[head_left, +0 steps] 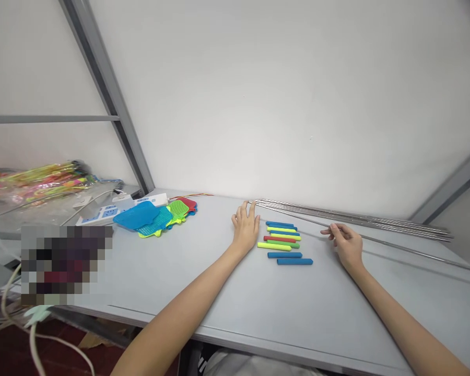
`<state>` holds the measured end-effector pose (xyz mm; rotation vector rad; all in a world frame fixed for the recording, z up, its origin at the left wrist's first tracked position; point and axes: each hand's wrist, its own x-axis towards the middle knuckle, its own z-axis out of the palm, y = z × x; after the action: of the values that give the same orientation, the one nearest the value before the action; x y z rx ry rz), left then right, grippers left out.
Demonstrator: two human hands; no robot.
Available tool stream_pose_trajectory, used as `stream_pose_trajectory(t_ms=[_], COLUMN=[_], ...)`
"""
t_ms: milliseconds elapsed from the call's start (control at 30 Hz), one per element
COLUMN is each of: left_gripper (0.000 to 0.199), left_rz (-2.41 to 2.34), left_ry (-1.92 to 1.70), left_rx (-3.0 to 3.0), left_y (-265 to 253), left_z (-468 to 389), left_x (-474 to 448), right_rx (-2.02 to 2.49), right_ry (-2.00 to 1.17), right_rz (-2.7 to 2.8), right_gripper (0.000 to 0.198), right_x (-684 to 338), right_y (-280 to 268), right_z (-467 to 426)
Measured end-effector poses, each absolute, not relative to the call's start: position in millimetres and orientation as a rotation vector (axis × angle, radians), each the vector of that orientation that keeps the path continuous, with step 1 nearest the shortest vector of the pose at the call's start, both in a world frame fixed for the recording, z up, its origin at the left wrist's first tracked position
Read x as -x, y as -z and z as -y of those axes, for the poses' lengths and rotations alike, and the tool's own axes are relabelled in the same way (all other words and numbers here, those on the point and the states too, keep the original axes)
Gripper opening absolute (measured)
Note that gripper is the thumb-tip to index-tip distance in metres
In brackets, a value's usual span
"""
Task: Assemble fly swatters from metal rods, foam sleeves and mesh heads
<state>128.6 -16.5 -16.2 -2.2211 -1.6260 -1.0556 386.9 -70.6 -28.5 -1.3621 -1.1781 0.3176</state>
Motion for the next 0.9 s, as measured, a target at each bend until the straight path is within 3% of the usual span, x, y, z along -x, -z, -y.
stream_pose_trajectory(t_ms=[267, 633, 900], left_gripper=[0.027, 0.032, 0.029], left_rz=[1.55, 1.304, 1.11], left_ry=[0.994, 0.845, 0.691], left_rx=[2.416, 2.682, 2.808], left_y=[9.9, -8.8, -16.1], left_z=[9.7, 22.6, 44.6], left_x=[-106.5, -109.6, -119.7], right_rx=[1.307, 1.094, 1.181], right_ry=[-0.269, -0.43, -0.494], right_rz=[1.153, 0.995, 1.382], right_gripper=[0.027, 0.019, 0.023], right_x=[-384.7, -383.2, -364.3], right_y=[24.2, 16.4, 10.1], right_z=[73.0, 73.4, 84.7])
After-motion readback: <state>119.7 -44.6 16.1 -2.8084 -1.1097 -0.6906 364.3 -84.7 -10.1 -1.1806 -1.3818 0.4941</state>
